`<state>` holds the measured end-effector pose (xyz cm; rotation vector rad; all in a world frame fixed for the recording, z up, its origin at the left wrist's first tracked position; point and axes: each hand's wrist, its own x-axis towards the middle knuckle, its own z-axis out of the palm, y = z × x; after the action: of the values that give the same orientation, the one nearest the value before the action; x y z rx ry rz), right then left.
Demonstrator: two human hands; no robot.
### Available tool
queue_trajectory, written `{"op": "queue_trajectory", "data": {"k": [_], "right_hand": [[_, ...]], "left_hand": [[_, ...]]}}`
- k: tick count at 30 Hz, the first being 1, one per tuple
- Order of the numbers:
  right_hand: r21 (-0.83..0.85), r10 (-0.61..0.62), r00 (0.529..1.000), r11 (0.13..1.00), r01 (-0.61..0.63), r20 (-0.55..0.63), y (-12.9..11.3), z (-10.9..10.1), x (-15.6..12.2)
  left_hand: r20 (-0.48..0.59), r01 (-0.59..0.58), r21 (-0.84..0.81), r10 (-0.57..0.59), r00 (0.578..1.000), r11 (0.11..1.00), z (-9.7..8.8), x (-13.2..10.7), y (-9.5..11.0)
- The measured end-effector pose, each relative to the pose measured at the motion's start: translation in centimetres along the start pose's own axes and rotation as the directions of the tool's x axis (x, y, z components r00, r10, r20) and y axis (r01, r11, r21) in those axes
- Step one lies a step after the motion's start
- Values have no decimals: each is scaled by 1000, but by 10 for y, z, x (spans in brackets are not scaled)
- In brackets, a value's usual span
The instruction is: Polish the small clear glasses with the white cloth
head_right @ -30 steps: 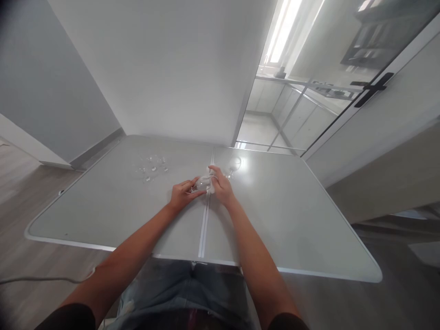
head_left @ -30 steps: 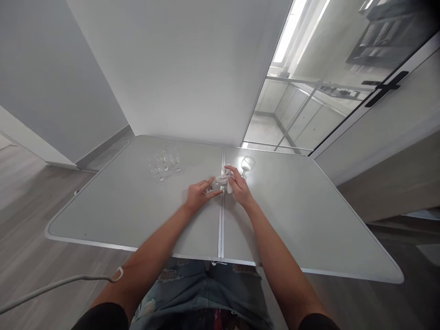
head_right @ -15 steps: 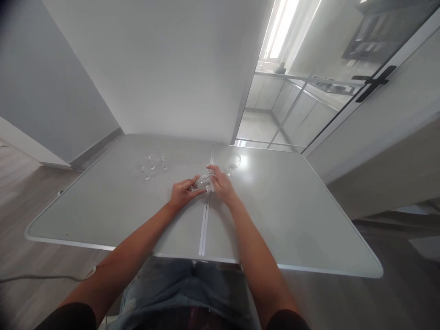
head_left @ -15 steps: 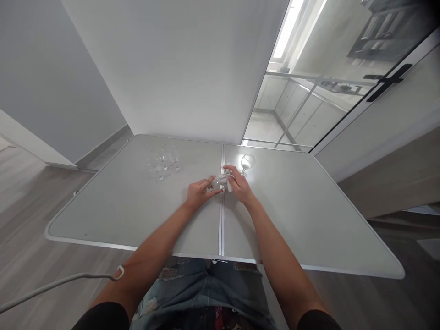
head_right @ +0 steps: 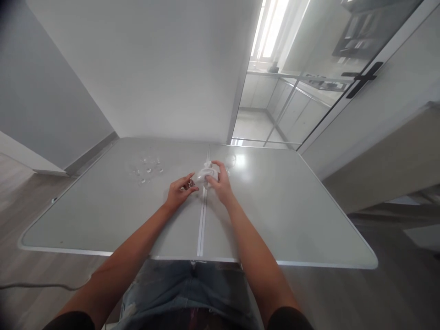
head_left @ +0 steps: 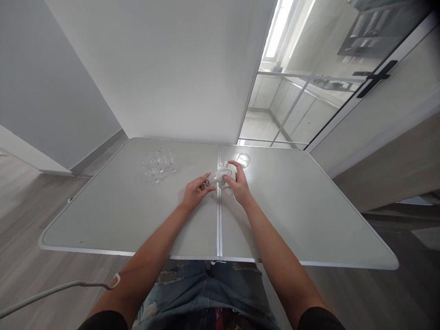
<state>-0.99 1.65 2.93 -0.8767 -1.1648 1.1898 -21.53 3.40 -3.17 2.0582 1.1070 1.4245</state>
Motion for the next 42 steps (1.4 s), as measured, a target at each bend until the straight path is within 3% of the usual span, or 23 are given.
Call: {"op": "queue_trajectory", "data": {"k": [3, 5, 7, 9, 13, 16, 21, 24, 27, 30, 32, 34, 37, 40, 42], "right_hand": [[177, 29, 976, 984, 11, -217, 7, -2, 6], [259, 111, 957, 965, -39, -269, 11, -2, 10], [336, 193, 955, 936, -109, -227, 14, 2, 10], [419, 254, 961, 888, -187, -109, 16, 9, 8], [540, 298, 946, 779, -317, 126, 16, 23, 0], [595, 307, 937, 727, -344, 167, 18, 24, -1], [559, 256, 958, 780, -283, 128, 28, 15, 5], [495, 202, 972, 836, -237, 124, 32, 11, 5], [424, 149, 974, 881, -209, 170, 34, 10, 2], [370, 105, 974, 913, -174, 198, 36, 11, 0], [358, 85, 977, 921, -152, 196, 35, 15, -1], [360, 67, 979, 923, -134, 192, 33, 21, -4], [359, 9, 991, 931, -58, 136, 26, 33, -9], [317, -23, 1000, 948, 26, -12, 21, 45, -12], [289, -17, 995, 956, 45, -98, 20, 48, -12]], "left_hand": [[-41, 51, -150, -58, 997, 987, 0, 3, -1], [-64, 126, -265, -148, 987, 956, -1, 4, 1], [-47, 203, -373, -237, 970, 905, -3, 3, 5], [36, 258, -458, -272, 962, 851, -4, 2, 9], [258, 318, -545, -206, 944, 775, -3, 2, 14], [310, 342, -603, -184, 933, 721, -1, 4, 13], [546, 530, -642, -155, 823, 554, 1, 5, 11], [600, 607, -651, -181, 779, 456, -1, 4, 14], [617, 637, -645, -203, 760, 422, -3, 4, 17], [635, 629, -617, -174, 753, 473, -1, 4, 20], [619, 572, -579, -144, 772, 580, 1, 2, 21], [530, 432, -491, -135, 837, 757, 2, 0, 23], [286, 158, -214, -93, 954, 964, 1, -5, 24], [141, 55, -26, -51, 989, 998, 2, -8, 25], [166, 97, -48, -88, 982, 994, 3, -7, 26]]}}
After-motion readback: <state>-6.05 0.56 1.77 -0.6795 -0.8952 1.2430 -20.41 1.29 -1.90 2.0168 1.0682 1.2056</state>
